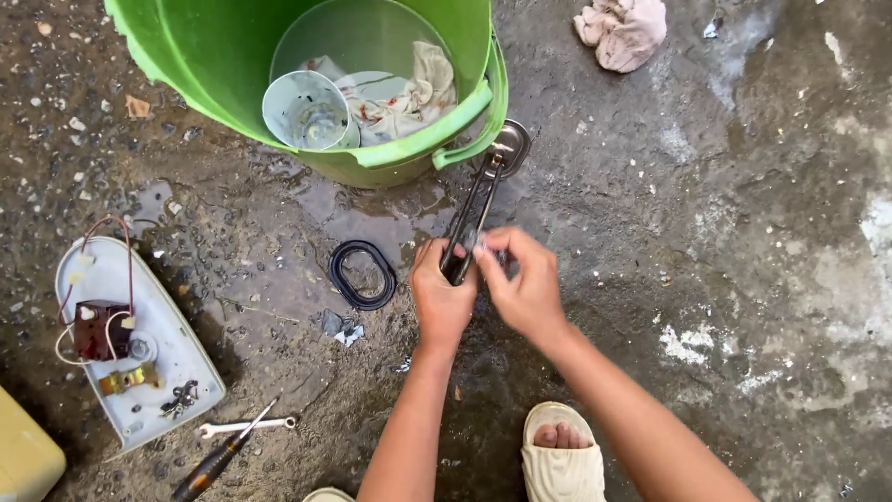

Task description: Scrubbing a metal heating coil with steel wool and rinsing it in a bucket of water to remove buildup.

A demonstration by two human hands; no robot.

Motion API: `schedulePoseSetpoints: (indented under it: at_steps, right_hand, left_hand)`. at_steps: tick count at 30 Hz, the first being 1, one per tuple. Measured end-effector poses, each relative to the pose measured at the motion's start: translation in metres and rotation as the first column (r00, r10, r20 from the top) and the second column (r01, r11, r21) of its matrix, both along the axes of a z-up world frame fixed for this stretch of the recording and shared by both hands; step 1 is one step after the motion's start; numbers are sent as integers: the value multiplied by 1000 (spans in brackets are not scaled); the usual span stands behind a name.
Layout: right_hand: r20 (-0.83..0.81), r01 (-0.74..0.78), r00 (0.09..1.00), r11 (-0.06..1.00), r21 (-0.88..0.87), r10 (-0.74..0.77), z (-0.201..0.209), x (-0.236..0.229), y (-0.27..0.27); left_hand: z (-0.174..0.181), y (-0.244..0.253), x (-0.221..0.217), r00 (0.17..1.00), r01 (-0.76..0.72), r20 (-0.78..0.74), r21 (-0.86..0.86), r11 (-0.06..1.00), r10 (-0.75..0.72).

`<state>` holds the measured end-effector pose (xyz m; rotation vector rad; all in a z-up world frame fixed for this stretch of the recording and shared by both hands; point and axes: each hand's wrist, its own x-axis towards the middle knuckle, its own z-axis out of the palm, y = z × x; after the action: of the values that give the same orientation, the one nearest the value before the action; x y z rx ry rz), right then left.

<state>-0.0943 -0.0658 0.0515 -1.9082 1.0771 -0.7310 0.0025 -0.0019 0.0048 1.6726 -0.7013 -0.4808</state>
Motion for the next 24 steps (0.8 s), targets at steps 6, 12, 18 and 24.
schedulePoseSetpoints:
  at_steps: [6, 12, 18, 24]
  right_hand:
    - [6, 44, 999, 997, 70, -45, 13, 2, 20]
    - [-6, 22, 1000, 1000, 14, -22, 12, 11, -5]
    - [4, -9, 1000, 999, -34, 9, -11, 8, -19]
    - [-113, -91, 990, 996, -3, 90, 30, 3, 5]
  left_hand:
    - [5, 4, 4, 999, 36, -10, 48, 998, -36]
    - [-1, 3, 7, 997, 72, 20, 71, 995, -74]
    - [3, 4, 7, 997, 44, 54, 111, 993, -51]
    - [10, 1, 1, 1000, 23, -16, 70, 997, -22]
